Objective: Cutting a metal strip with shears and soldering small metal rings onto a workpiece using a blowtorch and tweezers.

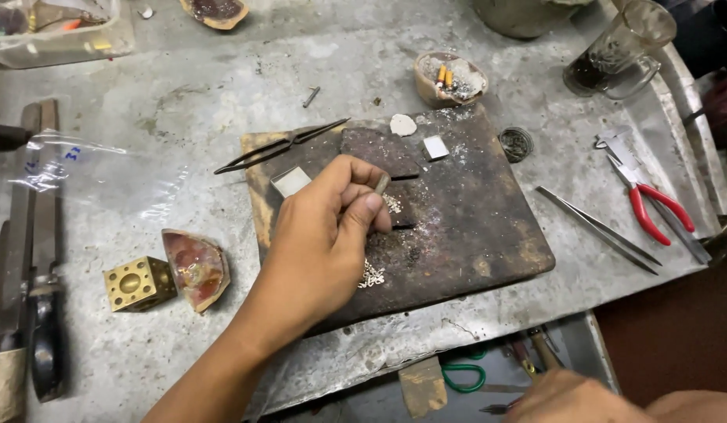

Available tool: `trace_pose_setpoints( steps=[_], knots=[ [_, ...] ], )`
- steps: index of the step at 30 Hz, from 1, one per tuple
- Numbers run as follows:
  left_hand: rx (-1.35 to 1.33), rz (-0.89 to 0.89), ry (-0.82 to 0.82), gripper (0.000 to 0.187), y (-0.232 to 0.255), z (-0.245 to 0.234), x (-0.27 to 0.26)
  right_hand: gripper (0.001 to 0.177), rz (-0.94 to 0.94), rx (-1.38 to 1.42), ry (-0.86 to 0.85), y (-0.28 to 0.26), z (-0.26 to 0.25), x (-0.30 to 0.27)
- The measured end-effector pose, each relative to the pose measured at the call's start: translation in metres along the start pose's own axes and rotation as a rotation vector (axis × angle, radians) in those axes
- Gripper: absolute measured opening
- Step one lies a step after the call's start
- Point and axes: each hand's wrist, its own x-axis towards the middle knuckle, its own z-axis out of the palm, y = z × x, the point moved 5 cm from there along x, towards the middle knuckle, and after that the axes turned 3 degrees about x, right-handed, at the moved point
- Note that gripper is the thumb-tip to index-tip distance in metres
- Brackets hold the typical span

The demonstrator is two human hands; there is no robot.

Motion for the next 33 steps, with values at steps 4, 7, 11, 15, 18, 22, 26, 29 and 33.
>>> trace_pose_setpoints(
  steps=[4,7,11,15,18,22,26,29,33],
  knots=[
    [0.013,-0.157,0.033,0.008,-0.003,-0.001,0.001,0.09,-0.005,-0.048,-0.027,-0.091,-0.079,-0.027],
    [-0.136,-0.126,0.043,0.007,0.0,-0.001,-0.001,0.044,0.232,-0.117,0.299,-0.076,-0.104,-0.025],
    [-0.157,0.02,0.061,0.009,0.005,-0.001,-0.001,0.033,0.487,-0.313,0.398,-0.059,-0.124,-0.023],
    [-0.237,0.155,0.014,0.01,0.017,-0.003,-0.004,0.033,0.498,-0.302,0.349,-0.063,-0.118,-0.016],
    [-0.3,0.197,0.016,0.012,0.014,0.002,-0.006,0.033,0.405,-0.314,0.298,-0.065,-0.112,-0.013],
    [-0.314,0.192,0.047,0.014,0.016,-0.001,-0.006,0.036,0.384,-0.296,0.281,-0.062,-0.108,-0.012],
    [-0.37,0.158,-0.011,0.014,0.017,0.001,-0.007,0.033,0.447,-0.179,0.315,-0.056,-0.107,-0.014],
    [-0.4,0.121,-0.032,0.015,0.017,0.002,-0.007,0.033,0.385,-0.239,0.289,-0.061,-0.107,-0.011],
    [-0.401,0.13,-0.025,0.016,0.018,0.001,-0.008,0.032,0.304,-0.235,0.269,-0.06,-0.108,-0.01]
  ],
)
